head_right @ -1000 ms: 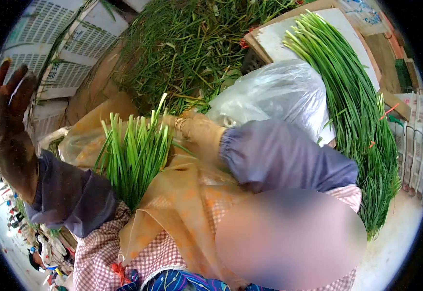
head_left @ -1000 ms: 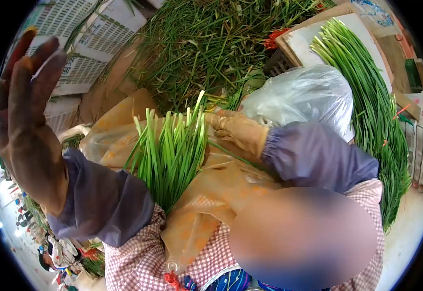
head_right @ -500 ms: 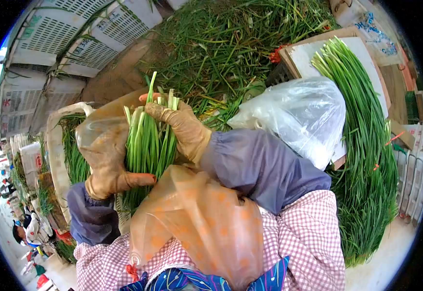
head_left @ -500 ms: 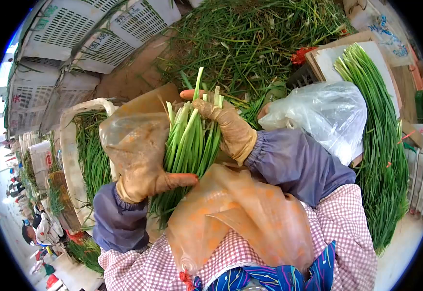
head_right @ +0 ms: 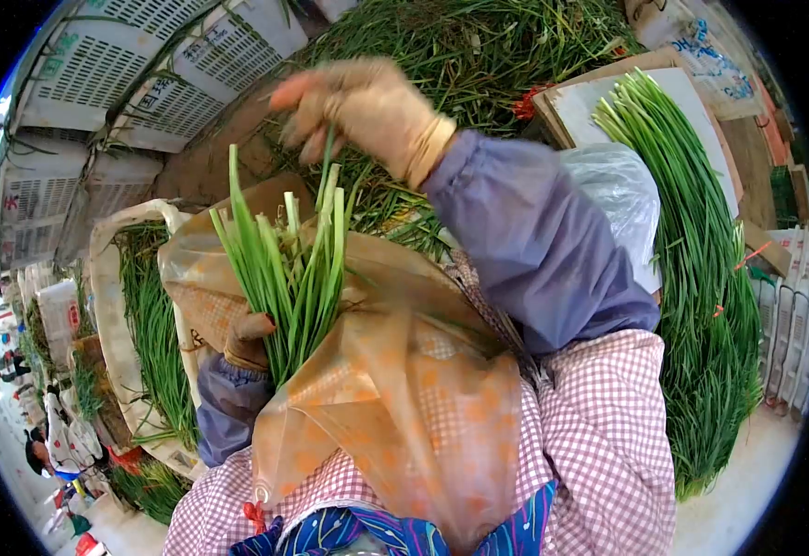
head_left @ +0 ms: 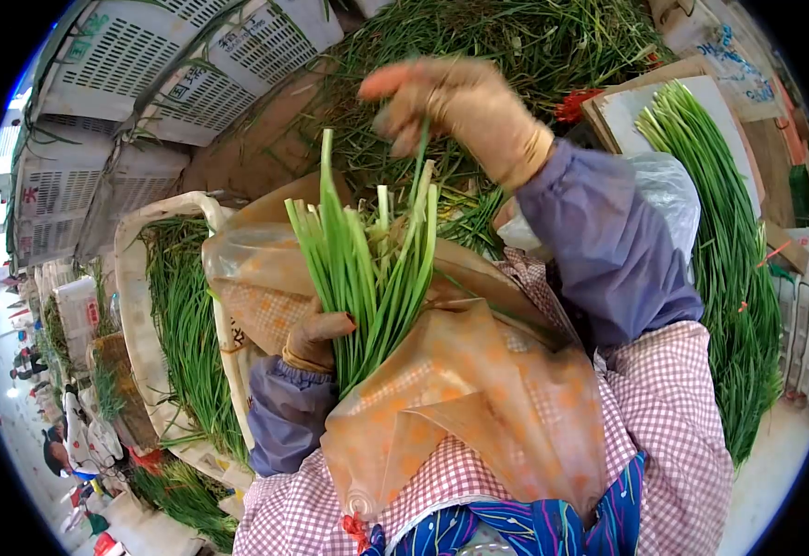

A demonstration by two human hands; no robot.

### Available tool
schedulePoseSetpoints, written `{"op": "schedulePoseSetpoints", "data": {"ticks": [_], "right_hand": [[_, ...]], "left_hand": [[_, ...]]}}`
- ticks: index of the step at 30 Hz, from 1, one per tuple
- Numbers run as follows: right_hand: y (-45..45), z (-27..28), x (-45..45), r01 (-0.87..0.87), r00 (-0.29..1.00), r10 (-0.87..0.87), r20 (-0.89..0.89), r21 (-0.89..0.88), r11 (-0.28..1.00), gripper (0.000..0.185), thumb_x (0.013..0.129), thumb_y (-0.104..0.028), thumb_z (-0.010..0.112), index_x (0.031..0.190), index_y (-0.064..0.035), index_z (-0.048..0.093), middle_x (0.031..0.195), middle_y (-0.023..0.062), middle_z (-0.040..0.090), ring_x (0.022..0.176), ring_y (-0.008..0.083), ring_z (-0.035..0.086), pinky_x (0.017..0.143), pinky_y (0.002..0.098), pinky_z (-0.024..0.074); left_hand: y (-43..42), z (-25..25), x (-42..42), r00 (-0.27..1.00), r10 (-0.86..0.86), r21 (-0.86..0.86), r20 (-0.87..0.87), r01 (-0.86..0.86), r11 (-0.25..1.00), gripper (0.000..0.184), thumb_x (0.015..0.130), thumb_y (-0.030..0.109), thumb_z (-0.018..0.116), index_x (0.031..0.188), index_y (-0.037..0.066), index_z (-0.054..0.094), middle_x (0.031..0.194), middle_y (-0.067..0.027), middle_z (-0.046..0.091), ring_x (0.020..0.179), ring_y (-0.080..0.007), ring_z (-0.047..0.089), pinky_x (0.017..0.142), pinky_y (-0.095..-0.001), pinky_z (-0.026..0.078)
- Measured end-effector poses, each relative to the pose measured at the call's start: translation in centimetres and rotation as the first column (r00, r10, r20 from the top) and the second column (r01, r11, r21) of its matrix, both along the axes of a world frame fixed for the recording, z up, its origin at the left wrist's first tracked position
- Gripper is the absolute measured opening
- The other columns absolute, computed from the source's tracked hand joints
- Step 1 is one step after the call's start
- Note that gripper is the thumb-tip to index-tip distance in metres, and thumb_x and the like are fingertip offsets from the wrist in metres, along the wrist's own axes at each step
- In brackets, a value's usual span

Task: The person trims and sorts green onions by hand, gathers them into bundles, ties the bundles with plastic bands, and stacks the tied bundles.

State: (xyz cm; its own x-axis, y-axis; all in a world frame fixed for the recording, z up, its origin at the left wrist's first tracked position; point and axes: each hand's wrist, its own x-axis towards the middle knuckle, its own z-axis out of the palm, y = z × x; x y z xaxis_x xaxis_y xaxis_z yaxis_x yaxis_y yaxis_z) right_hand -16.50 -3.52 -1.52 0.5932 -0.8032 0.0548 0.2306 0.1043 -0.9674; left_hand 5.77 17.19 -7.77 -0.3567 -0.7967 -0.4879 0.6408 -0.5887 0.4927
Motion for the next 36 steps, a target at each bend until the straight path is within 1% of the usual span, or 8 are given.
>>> {"op": "schedulePoseSetpoints", "data": {"ticks": [5, 8, 10, 12, 18, 23, 25, 36], "right_hand": [[-8.4, 4.4, -6.2, 0.669, 0.724, -0.689, -0.009, -0.235, 0.705, 0.037, 0.083, -0.003, 0.052, 0.119, 0.0, 0.053, 0.105, 0.0129, 0.061, 0.093, 0.0146, 0.06, 0.08, 0.0235, 0.0482], [-11.2, -2.4, -8.7, 0.067, 0.286, -0.958, -0.031, -0.996, 0.053, 0.037, 0.083, -0.002, 0.051, 0.119, -0.0016, 0.054, 0.105, 0.0136, 0.062, 0.087, 0.0163, 0.06, 0.075, 0.0282, 0.0505], [-9.5, -3.1, -6.9, -0.049, 0.378, -0.916, -0.135, -0.991, 0.126, 0.034, 0.087, -0.029, 0.059, 0.113, -0.0075, 0.06, 0.107, 0.0078, 0.062, 0.096, 0.0197, 0.06, 0.083, 0.0291, 0.048], [-4.1, -1.1, -1.8, 0.101, 0.838, -0.325, -0.438, -0.461, 0.882, 0.041, 0.089, -0.037, 0.055, 0.117, -0.0072, 0.059, 0.116, 0.0096, 0.059, 0.111, 0.0224, 0.053, 0.095, 0.0318, 0.0408], [1.1, 0.0, 5.0, -0.208, 0.968, 0.217, -0.125, 0.083, 0.975, 0.02, 0.087, -0.022, 0.059, 0.097, -0.007, 0.068, 0.088, 0.0031, 0.066, 0.082, 0.0125, 0.059, 0.074, 0.0264, 0.048], [-4.9, 8.6, -3.8, 0.342, 0.477, -0.866, -0.153, -0.875, 0.343, 0.016, 0.089, -0.011, 0.047, 0.096, -0.0025, 0.059, 0.088, 0.0126, 0.061, 0.08, 0.021, 0.059, 0.071, 0.0287, 0.0512], [-7.9, 8.7, -7.6, 0.891, 0.451, -0.815, 0.363, -0.228, 0.392, 0.021, 0.093, -0.013, 0.041, 0.097, -0.0031, 0.059, 0.078, 0.0084, 0.059, 0.072, 0.0149, 0.057, 0.064, 0.0263, 0.0486], [0.0, -9.3, -5.8, 0.005, 0.704, 0.003, -0.71, 0.009, 1.0, 0.033, 0.092, -0.026, 0.052, 0.116, -0.003, 0.055, 0.069, 0.0011, 0.054, 0.047, 0.0088, 0.043, 0.046, 0.0256, 0.0391]], "left_hand": [[0.3, -0.3, 0.5, 0.999, 0.048, -0.018, -0.014, -0.048, 0.999, 0.063, 0.067, 0.003, 0.065, 0.125, 0.0, 0.044, 0.112, -0.0156, 0.058, 0.098, -0.0284, 0.06, 0.084, -0.04, 0.051], [0.2, -0.1, 0.4, 0.998, 0.061, 0.022, 0.021, -0.061, 0.998, 0.064, 0.068, 0.001, 0.064, 0.128, 0.001, 0.042, 0.113, -0.0146, 0.058, 0.1, -0.0278, 0.059, 0.085, -0.0394, 0.051], [-0.3, 1.1, -0.6, 0.993, 0.091, -0.023, 0.069, -0.089, 0.996, 0.067, 0.068, 0.0, 0.064, 0.131, 0.003, 0.04, 0.114, -0.0133, 0.057, 0.1, -0.0265, 0.059, 0.086, -0.0387, 0.05], [-0.4, 0.8, -0.6, 0.994, 0.09, 0.003, 0.06, -0.09, 0.996, 0.07, 0.067, 0.0, 0.065, 0.132, 0.004, 0.039, 0.116, -0.0127, 0.057, 0.101, -0.0251, 0.059, 0.086, -0.0375, 0.049], [-0.2, 0.4, -0.5, 0.991, 0.058, -0.063, 0.119, -0.05, 0.997, 0.07, 0.066, 0.005, 0.068, 0.131, 0.003, 0.04, 0.115, -0.0126, 0.057, 0.103, -0.0254, 0.058, 0.086, -0.0365, 0.048], [1.0, 0.0, 0.5, 0.984, 0.116, -0.081, 0.135, -0.106, 0.991, 0.072, 0.063, 0.003, 0.071, 0.128, 0.001, 0.041, 0.116, -0.0167, 0.056, 0.103, -0.0324, 0.057, 0.086, -0.0442, 0.05], [1.8, -2.3, 2.3, 0.989, 0.084, -0.062, 0.12, -0.077, 0.995, 0.07, 0.064, 0.003, 0.07, 0.128, 0.001, 0.042, 0.116, -0.0178, 0.056, 0.103, -0.0335, 0.057, 0.085, -0.0454, 0.05], [2.0, -1.6, 2.2, 0.985, 0.172, -0.128, -0.005, -0.171, 0.977, 0.065, 0.07, 0.008, 0.068, 0.128, -0.003, 0.041, 0.117, -0.021, 0.054, 0.102, -0.0366, 0.057, 0.083, -0.0478, 0.052]]}}
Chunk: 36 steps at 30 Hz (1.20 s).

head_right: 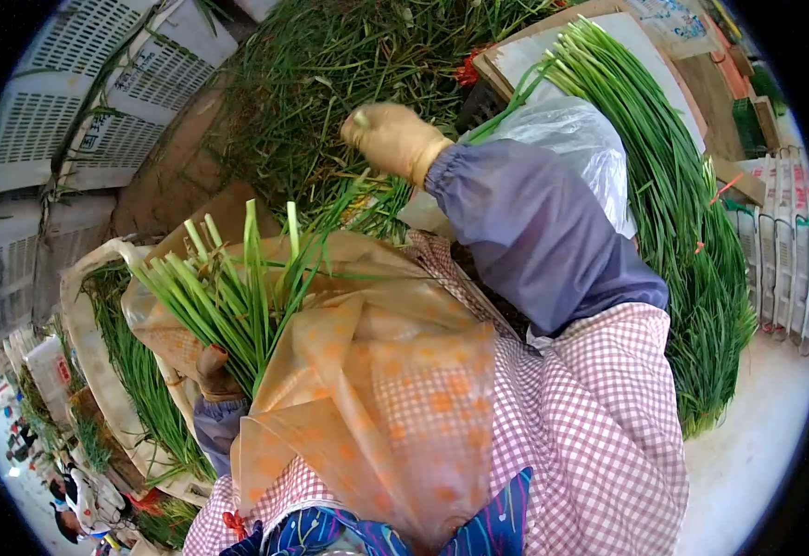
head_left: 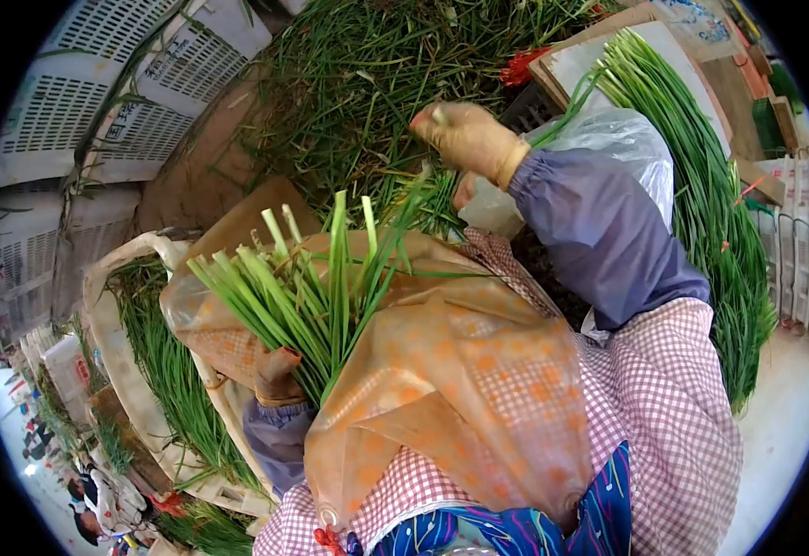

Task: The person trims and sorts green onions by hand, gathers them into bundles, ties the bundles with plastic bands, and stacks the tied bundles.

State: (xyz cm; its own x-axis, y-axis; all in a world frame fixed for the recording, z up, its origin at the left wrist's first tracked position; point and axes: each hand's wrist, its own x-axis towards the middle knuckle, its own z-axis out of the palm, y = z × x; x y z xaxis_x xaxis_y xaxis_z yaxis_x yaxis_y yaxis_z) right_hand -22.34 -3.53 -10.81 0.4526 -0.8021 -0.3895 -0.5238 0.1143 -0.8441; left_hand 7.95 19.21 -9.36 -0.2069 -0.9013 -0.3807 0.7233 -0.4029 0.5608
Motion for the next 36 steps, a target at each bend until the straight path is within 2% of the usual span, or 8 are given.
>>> {"op": "schedulePoseSetpoints", "data": {"ticks": [2, 6, 10, 16, 23, 28, 31, 36], "right_hand": [[-1.3, -1.3, -0.3, 0.352, 0.936, -0.352, -0.011, 0.008, 0.936, 0.036, 0.092, -0.031, 0.052, 0.111, -0.001, 0.058, 0.058, 0.0014, 0.049, 0.045, 0.0106, 0.039, 0.045, 0.0276, 0.0364], [-1.3, -4.5, 0.6, 0.234, 0.94, -0.107, -0.323, 0.386, 0.892, 0.053, 0.085, -0.051, 0.054, 0.076, 0.0003, 0.061, 0.057, 0.0099, 0.053, 0.04, 0.0195, 0.041, 0.04, 0.0355, 0.0337], [0.1, -4.1, 2.3, -0.037, 0.909, -0.296, 0.292, 0.766, 0.641, 0.044, 0.093, -0.044, 0.046, 0.101, -0.0031, 0.06, 0.051, -0.0026, 0.036, 0.037, 0.0082, 0.025, 0.035, 0.0261, 0.0219], [0.6, -1.9, 2.3, 0.011, 0.683, -0.486, 0.546, 0.657, 0.754, 0.023, 0.093, -0.026, 0.052, 0.095, -0.0041, 0.059, 0.056, -0.0025, 0.047, 0.036, 0.0053, 0.032, 0.032, 0.0221, 0.0227], [1.2, 6.6, 0.9, -0.049, 0.604, -0.25, 0.757, 0.349, 0.936, 0.031, 0.093, -0.028, 0.052, 0.085, -0.0005, 0.062, 0.053, 0.0011, 0.051, 0.036, 0.0053, 0.038, 0.032, 0.0173, 0.0256], [3.0, 11.1, 6.0, 0.131, 0.746, -0.278, 0.605, 0.277, 0.952, 0.025, 0.089, -0.024, 0.058, 0.082, -0.0012, 0.063, 0.055, 0.0014, 0.054, 0.041, 0.0049, 0.042, 0.035, 0.0191, 0.0294], [3.1, 10.5, 8.2, 0.124, 0.771, -0.164, 0.615, 0.107, 0.986, 0.019, 0.086, -0.021, 0.063, 0.081, -0.0028, 0.063, 0.055, 0.0016, 0.054, 0.039, 0.0059, 0.042, 0.036, 0.0202, 0.0302], [2.7, 9.8, 9.8, 0.129, 0.802, -0.104, 0.588, -0.001, 0.992, 0.021, 0.087, -0.021, 0.063, 0.078, -0.002, 0.063, 0.06, 0.0008, 0.056, 0.047, 0.0049, 0.044, 0.041, 0.021, 0.0327]], "left_hand": [[0.6, -0.1, 0.3, 0.998, 0.013, -0.043, -0.062, -0.016, 0.999, 0.063, 0.071, 0.01, 0.069, 0.126, -0.004, 0.042, 0.116, -0.021, 0.055, 0.101, -0.0355, 0.058, 0.083, -0.0469, 0.052], [0.8, -0.7, 0.5, 0.991, -0.003, -0.105, -0.13, -0.011, 0.994, 0.063, 0.071, 0.013, 0.07, 0.125, -0.005, 0.043, 0.116, -0.0213, 0.055, 0.099, -0.0345, 0.059, 0.082, -0.0464, 0.052], [2.2, -3.4, 3.8, 0.991, -0.077, -0.132, -0.11, 0.062, 0.989, 0.059, 0.077, 0.019, 0.067, 0.126, -0.003, 0.043, 0.124, -0.021, 0.05, 0.108, -0.0338, 0.054, 0.088, -0.0443, 0.049], [1.9, -2.4, 2.3, 0.995, -0.031, -0.189, -0.099, 0.012, 0.982, 0.063, 0.075, 0.018, 0.067, 0.128, -0.002, 0.041, 0.122, -0.0198, 0.051, 0.107, -0.0343, 0.054, 0.087, -0.0436, 0.049], [-1.7, 3.2, -3.0, 0.977, 0.084, 0.09, 0.194, -0.103, 0.991, 0.058, 0.071, 0.003, 0.06, 0.126, 0.001, 0.043, 0.112, -0.0165, 0.058, 0.097, -0.0287, 0.06, 0.083, -0.0396, 0.052], [-2.3, 2.9, -3.7, 0.919, 0.026, 0.102, 0.394, -0.071, 0.992, 0.06, 0.076, 0.013, 0.066, 0.129, 0.003, 0.04, 0.116, -0.0138, 0.056, 0.103, -0.0252, 0.057, 0.087, -0.0363, 0.048], [-2.4, 1.5, -2.8, 0.97, -0.018, 0.039, 0.244, 0.009, 0.999, 0.087, 0.073, 0.043, 0.072, 0.139, 0.006, 0.029, 0.134, -0.0118, 0.041, 0.118, -0.0227, 0.045, 0.097, -0.037, 0.041], [-2.8, 4.3, -5.2, 1.0, 0.019, -0.142, -0.012, -0.02, 0.99, 0.092, 0.071, 0.038, 0.077, 0.14, 0.004, 0.025, 0.135, -0.012, 0.04, 0.117, -0.0226, 0.046, 0.098, -0.0369, 0.039]]}}
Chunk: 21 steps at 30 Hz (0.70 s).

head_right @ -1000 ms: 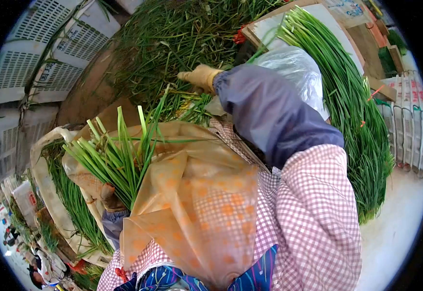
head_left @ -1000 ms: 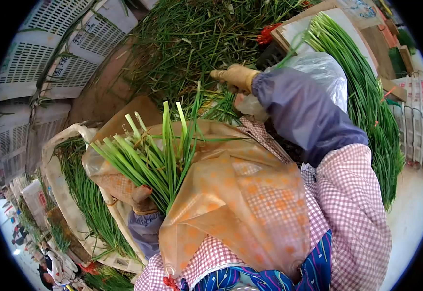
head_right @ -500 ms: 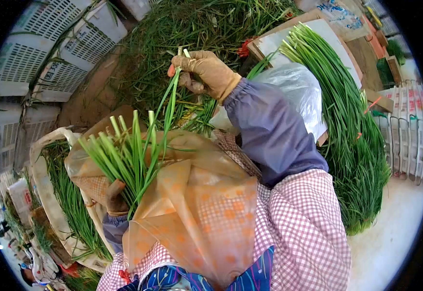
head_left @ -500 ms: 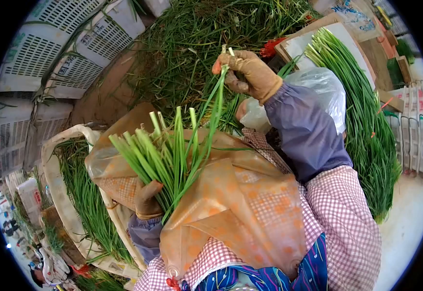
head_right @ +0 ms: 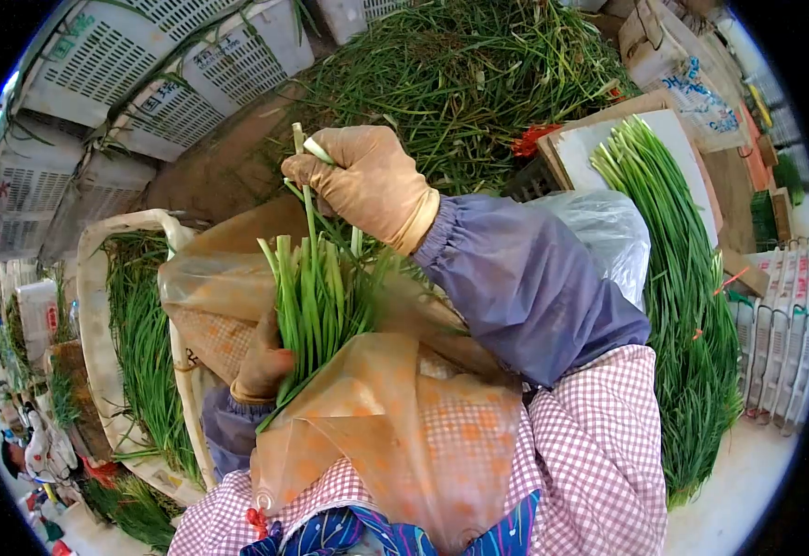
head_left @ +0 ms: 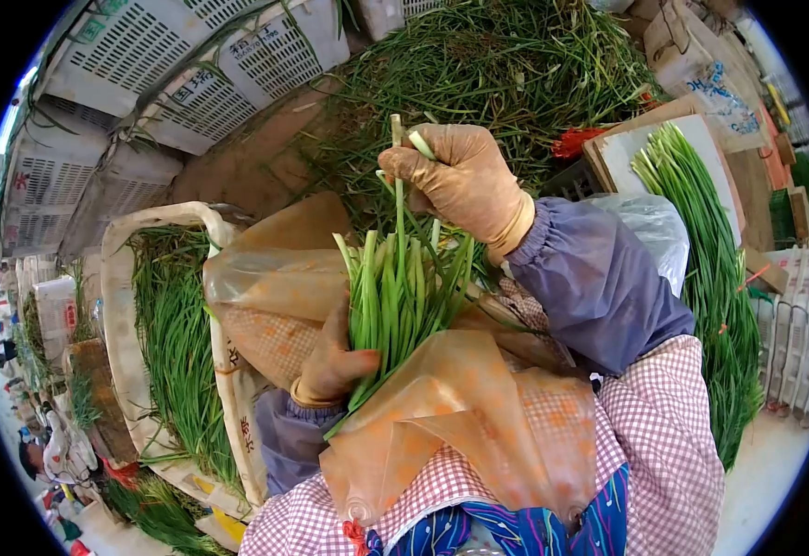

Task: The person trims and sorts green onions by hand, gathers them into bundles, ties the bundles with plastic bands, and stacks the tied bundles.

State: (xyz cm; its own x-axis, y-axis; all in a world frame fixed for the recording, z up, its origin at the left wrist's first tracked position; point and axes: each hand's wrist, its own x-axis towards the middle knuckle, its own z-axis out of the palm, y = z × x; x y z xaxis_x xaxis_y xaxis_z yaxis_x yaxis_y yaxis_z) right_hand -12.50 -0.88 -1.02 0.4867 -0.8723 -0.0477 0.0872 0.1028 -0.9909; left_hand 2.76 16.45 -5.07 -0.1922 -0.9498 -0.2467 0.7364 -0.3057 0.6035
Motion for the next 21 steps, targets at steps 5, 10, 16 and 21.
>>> {"op": "schedulePoseSetpoints", "data": {"ticks": [5, 10, 16, 21], "right_hand": [[-2.1, -1.2, -0.3, -0.061, 0.967, -0.057, -0.248, -0.443, 0.894, 0.024, 0.087, -0.024, 0.062, 0.076, -0.0031, 0.064, 0.066, -0.001, 0.057, 0.062, 0.0068, 0.049, 0.056, 0.024, 0.0408], [-7.5, 1.0, -4.5, 0.417, 0.906, -0.422, -0.01, -0.132, 0.899, 0.019, 0.085, -0.025, 0.064, 0.082, -0.0067, 0.066, 0.063, -0.0015, 0.057, 0.055, 0.0053, 0.05, 0.046, 0.0206, 0.0386], [-4.3, -0.3, -2.2, -0.182, 0.955, 0.221, -0.198, 0.196, 0.964, 0.029, 0.081, -0.026, 0.07, 0.101, -0.0054, 0.064, 0.064, -0.0014, 0.055, 0.048, 0.0062, 0.048, 0.042, 0.0211, 0.0359], [-3.8, -1.9, -0.4, -0.364, 0.916, 0.401, -0.01, 0.397, 0.842, 0.024, 0.084, -0.023, 0.066, 0.092, 0.0, 0.064, 0.056, -0.0024, 0.049, 0.041, 0.0044, 0.038, 0.036, 0.0206, 0.0251]], "left_hand": [[-1.2, -0.3, 0.8, 0.883, -0.191, 0.205, 0.43, 0.11, 0.973, 0.073, 0.069, 0.01, 0.076, 0.131, 0.0, 0.038, 0.118, -0.0108, 0.055, 0.104, -0.019, 0.055, 0.09, -0.0329, 0.044], [-1.1, -0.1, 0.9, 0.955, -0.119, 0.214, 0.273, 0.06, 0.975, 0.066, 0.069, 0.008, 0.074, 0.127, -0.001, 0.042, 0.111, -0.0098, 0.059, 0.098, -0.0181, 0.058, 0.086, -0.0322, 0.047], [-1.5, -0.3, 0.8, 0.937, -0.157, 0.249, 0.312, 0.079, 0.965, 0.07, 0.068, 0.008, 0.076, 0.128, 0.0, 0.041, 0.112, -0.0095, 0.059, 0.098, -0.019, 0.059, 0.087, -0.0332, 0.047], [-1.4, -0.3, 0.5, 0.948, -0.12, 0.243, 0.296, 0.047, 0.969, 0.072, 0.067, 0.009, 0.076, 0.129, 0.0, 0.041, 0.113, -0.0098, 0.058, 0.099, -0.019, 0.058, 0.088, -0.033, 0.046]]}}
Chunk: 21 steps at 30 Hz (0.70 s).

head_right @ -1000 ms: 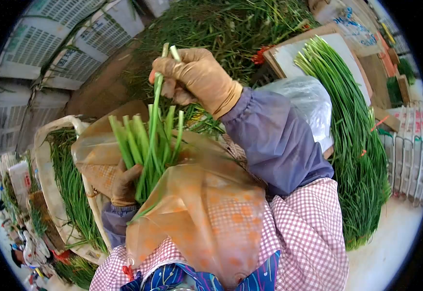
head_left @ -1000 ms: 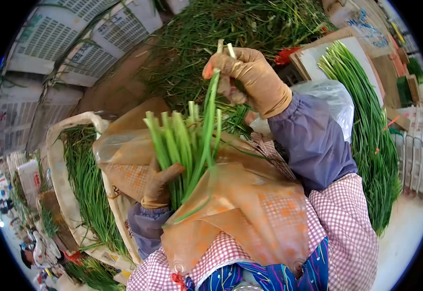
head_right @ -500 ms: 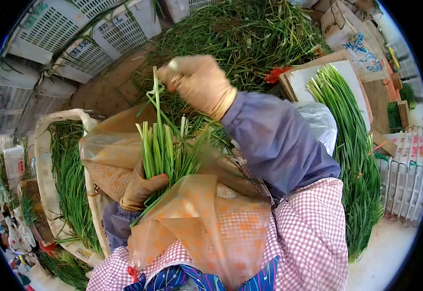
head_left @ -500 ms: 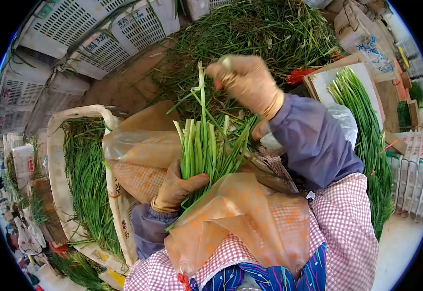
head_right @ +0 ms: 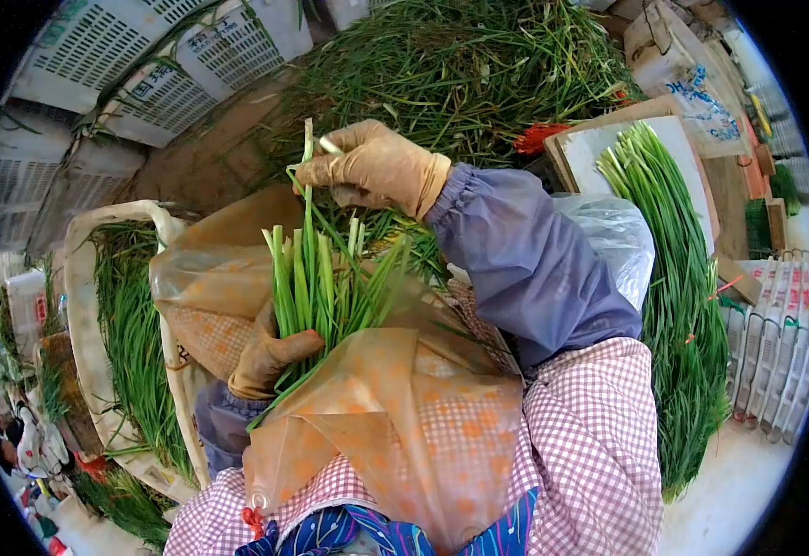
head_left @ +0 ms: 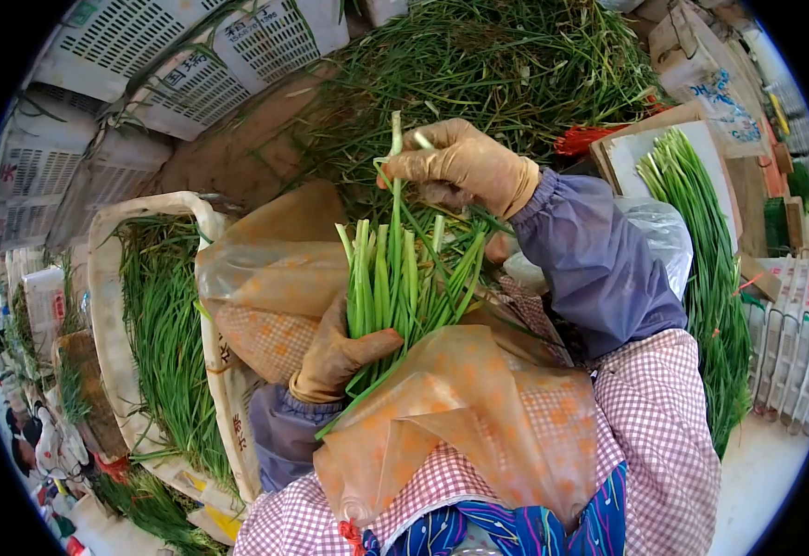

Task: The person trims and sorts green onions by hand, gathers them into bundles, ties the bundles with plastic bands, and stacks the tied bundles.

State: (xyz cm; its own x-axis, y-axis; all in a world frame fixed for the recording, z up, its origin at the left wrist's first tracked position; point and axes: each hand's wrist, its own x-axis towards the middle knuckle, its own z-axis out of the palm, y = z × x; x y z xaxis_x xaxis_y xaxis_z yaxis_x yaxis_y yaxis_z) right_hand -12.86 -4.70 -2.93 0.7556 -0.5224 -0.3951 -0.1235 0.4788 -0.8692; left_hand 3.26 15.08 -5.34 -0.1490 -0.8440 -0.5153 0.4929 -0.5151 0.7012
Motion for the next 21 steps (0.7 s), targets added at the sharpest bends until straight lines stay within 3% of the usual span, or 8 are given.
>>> {"op": "schedulePoseSetpoints", "data": {"ticks": [7, 11, 13, 14, 15, 17, 19, 21], "right_hand": [[-1.2, -0.1, -0.1, 0.112, 0.993, -0.115, -0.032, -0.085, 0.99, 0.011, 0.082, -0.012, 0.062, 0.087, -0.0027, 0.063, 0.057, -0.0038, 0.049, 0.04, 0.0031, 0.035, 0.034, 0.0198, 0.0225], [-3.6, -0.5, -2.2, 0.285, 0.925, -0.271, 0.265, -0.014, 0.958, 0.017, 0.089, -0.019, 0.054, 0.083, -0.0045, 0.06, 0.053, -0.008, 0.04, 0.037, 0.001, 0.03, 0.033, 0.0183, 0.0203], [-7.5, 0.1, -5.6, 0.403, 0.755, -0.375, 0.538, 0.069, 0.912, 0.012, 0.09, -0.014, 0.05, 0.087, -0.0055, 0.058, 0.056, -0.0069, 0.043, 0.041, 0.0004, 0.033, 0.036, 0.0161, 0.0249], [-10.6, 0.1, -8.0, 0.49, 0.571, -0.579, 0.582, 0.325, 0.809, 0.015, 0.091, -0.016, 0.05, 0.094, -0.0046, 0.059, 0.056, -0.0057, 0.046, 0.041, 0.0011, 0.033, 0.035, 0.0168, 0.0241], [-14.3, -1.6, -12.5, 0.583, 0.592, -0.487, 0.642, 0.076, 0.809, 0.021, 0.094, -0.015, 0.04, 0.088, -0.0052, 0.057, 0.056, -0.0023, 0.047, 0.047, 0.0071, 0.041, 0.043, 0.0206, 0.0328], [-15.5, -1.6, -14.3, 0.718, 0.593, -0.624, 0.509, 0.018, 0.696, 0.022, 0.094, -0.016, 0.041, 0.086, -0.0048, 0.058, 0.056, 0.0006, 0.047, 0.052, 0.0113, 0.045, 0.051, 0.0237, 0.0403], [-11.6, -0.8, -10.1, 0.584, 0.629, -0.773, -0.079, -0.61, 0.537, 0.021, 0.091, -0.018, 0.049, 0.102, -0.0032, 0.059, 0.058, -0.0028, 0.05, 0.04, 0.002, 0.034, 0.035, 0.0182, 0.023], [-5.8, 1.5, -6.6, 0.286, 0.842, -0.48, -0.245, -0.553, 0.783, 0.024, 0.091, -0.019, 0.051, 0.107, -0.0035, 0.06, 0.061, 0.0007, 0.055, 0.042, 0.0026, 0.036, 0.035, 0.0184, 0.0236]], "left_hand": [[0.1, -1.3, 0.5, 0.997, -0.028, -0.007, 0.066, 0.029, 1.0, 0.07, 0.068, 0.009, 0.076, 0.128, 0.0, 0.041, 0.113, -0.0091, 0.058, 0.099, -0.0172, 0.057, 0.088, -0.032, 0.045], [0.2, -1.3, 0.6, 0.992, -0.042, 0.0, 0.122, 0.042, 0.999, 0.07, 0.068, 0.009, 0.076, 0.128, 0.0, 0.041, 0.113, -0.0091, 0.058, 0.099, -0.0173, 0.057, 0.087, -0.0321, 0.045], [0.0, -0.8, 0.5, 0.996, -0.038, 0.012, 0.079, 0.038, 0.999, 0.071, 0.068, 0.01, 0.076, 0.128, -0.001, 0.041, 0.113, -0.009, 0.058, 0.099, -0.0173, 0.057, 0.087, -0.032, 0.045], [0.0, -0.7, 0.6, 0.996, -0.038, 0.011, 0.079, 0.038, 0.999, 0.071, 0.068, 0.01, 0.076, 0.128, -0.001, 0.041, 0.113, -0.009, 0.058, 0.099, -0.0173, 0.057, 0.087, -0.032, 0.045], [0.0, -0.6, 0.7, 0.995, -0.047, 0.008, 0.089, 0.046, 0.999, 0.072, 0.067, 0.011, 0.077, 0.128, -0.001, 0.041, 0.113, -0.0091, 0.058, 0.099, -0.0173, 0.057, 0.088, -0.0321, 0.045], [0.1, -0.6, 0.7, 0.993, -0.058, -0.007, 0.102, 0.059, 0.998, 0.072, 0.067, 0.011, 0.077, 0.128, -0.001, 0.04, 0.114, -0.0092, 0.057, 0.1, -0.0174, 0.057, 0.088, -0.0321, 0.045], [0.2, -1.6, 0.5, 0.999, -0.001, -0.068, 0.032, 0.003, 0.998, 0.074, 0.066, 0.012, 0.077, 0.129, 0.0, 0.039, 0.114, -0.0094, 0.057, 0.1, -0.0177, 0.057, 0.088, -0.0322, 0.045], [-0.2, -0.9, 0.3, 0.998, -0.026, -0.038, 0.049, 0.028, 0.999, 0.075, 0.067, 0.012, 0.077, 0.129, -0.001, 0.039, 0.114, -0.0094, 0.057, 0.1, -0.018, 0.057, 0.088, -0.0324, 0.046]]}}
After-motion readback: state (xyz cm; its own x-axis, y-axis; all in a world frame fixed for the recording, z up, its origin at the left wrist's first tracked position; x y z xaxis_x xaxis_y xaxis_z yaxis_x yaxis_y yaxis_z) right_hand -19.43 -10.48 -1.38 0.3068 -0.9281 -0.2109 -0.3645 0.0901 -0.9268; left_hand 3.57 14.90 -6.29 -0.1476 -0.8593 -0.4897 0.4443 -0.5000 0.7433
